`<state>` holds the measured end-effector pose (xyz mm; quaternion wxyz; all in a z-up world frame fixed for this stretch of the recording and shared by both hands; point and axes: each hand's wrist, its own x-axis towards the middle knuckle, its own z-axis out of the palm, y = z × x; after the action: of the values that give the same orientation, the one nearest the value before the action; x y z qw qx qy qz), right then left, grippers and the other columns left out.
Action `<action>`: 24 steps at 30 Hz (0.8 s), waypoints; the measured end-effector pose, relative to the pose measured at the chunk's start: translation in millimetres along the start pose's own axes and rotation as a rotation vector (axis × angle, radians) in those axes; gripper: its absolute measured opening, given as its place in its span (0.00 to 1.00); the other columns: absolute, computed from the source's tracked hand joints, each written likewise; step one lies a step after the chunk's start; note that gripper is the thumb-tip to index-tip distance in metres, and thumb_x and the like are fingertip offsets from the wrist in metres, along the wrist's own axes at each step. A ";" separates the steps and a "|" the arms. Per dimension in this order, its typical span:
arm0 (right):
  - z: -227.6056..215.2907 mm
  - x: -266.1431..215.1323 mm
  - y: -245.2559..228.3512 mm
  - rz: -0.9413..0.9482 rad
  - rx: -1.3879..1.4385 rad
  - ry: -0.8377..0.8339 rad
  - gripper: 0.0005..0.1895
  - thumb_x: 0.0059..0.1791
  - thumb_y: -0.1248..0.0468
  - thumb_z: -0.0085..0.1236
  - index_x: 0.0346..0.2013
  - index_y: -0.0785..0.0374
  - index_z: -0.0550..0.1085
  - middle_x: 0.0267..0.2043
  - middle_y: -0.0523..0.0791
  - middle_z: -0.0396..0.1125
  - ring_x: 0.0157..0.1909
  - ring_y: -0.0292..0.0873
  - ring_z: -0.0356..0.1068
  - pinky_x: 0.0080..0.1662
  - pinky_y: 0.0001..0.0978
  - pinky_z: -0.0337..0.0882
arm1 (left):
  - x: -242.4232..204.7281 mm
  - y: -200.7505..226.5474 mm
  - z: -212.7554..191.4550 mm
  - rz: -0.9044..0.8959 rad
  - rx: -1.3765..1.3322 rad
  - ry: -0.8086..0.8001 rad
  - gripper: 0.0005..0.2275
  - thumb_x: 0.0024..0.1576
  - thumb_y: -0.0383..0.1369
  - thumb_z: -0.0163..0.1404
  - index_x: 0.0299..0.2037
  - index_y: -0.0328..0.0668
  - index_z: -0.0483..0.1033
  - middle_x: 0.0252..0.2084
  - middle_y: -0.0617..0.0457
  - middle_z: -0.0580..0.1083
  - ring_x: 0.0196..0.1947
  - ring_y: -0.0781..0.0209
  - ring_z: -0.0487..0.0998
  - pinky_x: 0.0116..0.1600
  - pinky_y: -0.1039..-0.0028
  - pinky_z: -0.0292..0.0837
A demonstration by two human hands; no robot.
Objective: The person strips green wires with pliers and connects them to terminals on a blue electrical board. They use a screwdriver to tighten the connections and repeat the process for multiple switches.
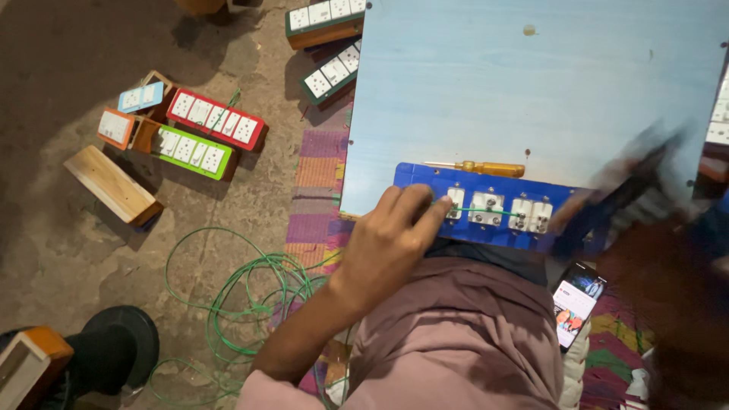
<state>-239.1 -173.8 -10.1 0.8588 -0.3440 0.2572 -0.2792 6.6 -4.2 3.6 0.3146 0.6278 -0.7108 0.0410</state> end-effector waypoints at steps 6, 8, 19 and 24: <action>35.9 -59.7 115.0 0.209 -0.068 -0.109 0.44 0.47 0.51 0.53 0.72 0.73 0.58 0.52 0.58 0.68 0.53 0.53 0.72 0.50 0.49 0.73 | 2.7 0.2 1.2 -0.044 -0.063 0.012 0.15 0.54 0.23 0.54 0.52 0.31 0.77 0.47 0.47 0.72 0.46 0.51 0.75 0.47 0.68 0.76; 39.3 -48.6 121.6 0.191 -0.085 -0.050 0.43 0.46 0.51 0.51 0.72 0.70 0.57 0.52 0.55 0.67 0.51 0.51 0.72 0.48 0.48 0.75 | 4.8 -1.2 0.8 -0.039 -0.074 0.005 0.17 0.52 0.24 0.55 0.53 0.30 0.77 0.47 0.46 0.72 0.46 0.50 0.75 0.47 0.67 0.76; 61.5 -32.1 119.0 0.121 -0.241 0.080 0.35 0.48 0.58 0.44 0.69 0.71 0.59 0.45 0.51 0.69 0.40 0.43 0.72 0.37 0.39 0.77 | -1.8 -0.2 5.8 -0.040 -0.086 0.028 0.19 0.48 0.23 0.58 0.51 0.28 0.76 0.46 0.46 0.71 0.45 0.50 0.75 0.49 0.66 0.76; 63.7 -37.4 126.9 0.013 -0.285 0.071 0.34 0.51 0.63 0.47 0.73 0.72 0.60 0.41 0.52 0.67 0.35 0.43 0.68 0.32 0.34 0.71 | -3.5 3.0 4.4 -0.056 -0.071 0.061 0.16 0.53 0.21 0.56 0.52 0.30 0.76 0.47 0.45 0.71 0.45 0.49 0.76 0.49 0.65 0.76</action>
<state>-186.9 -43.7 -53.8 0.7935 -0.4506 0.3266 -0.2463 2.1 -2.5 -0.7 0.3594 0.6342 -0.6841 0.0261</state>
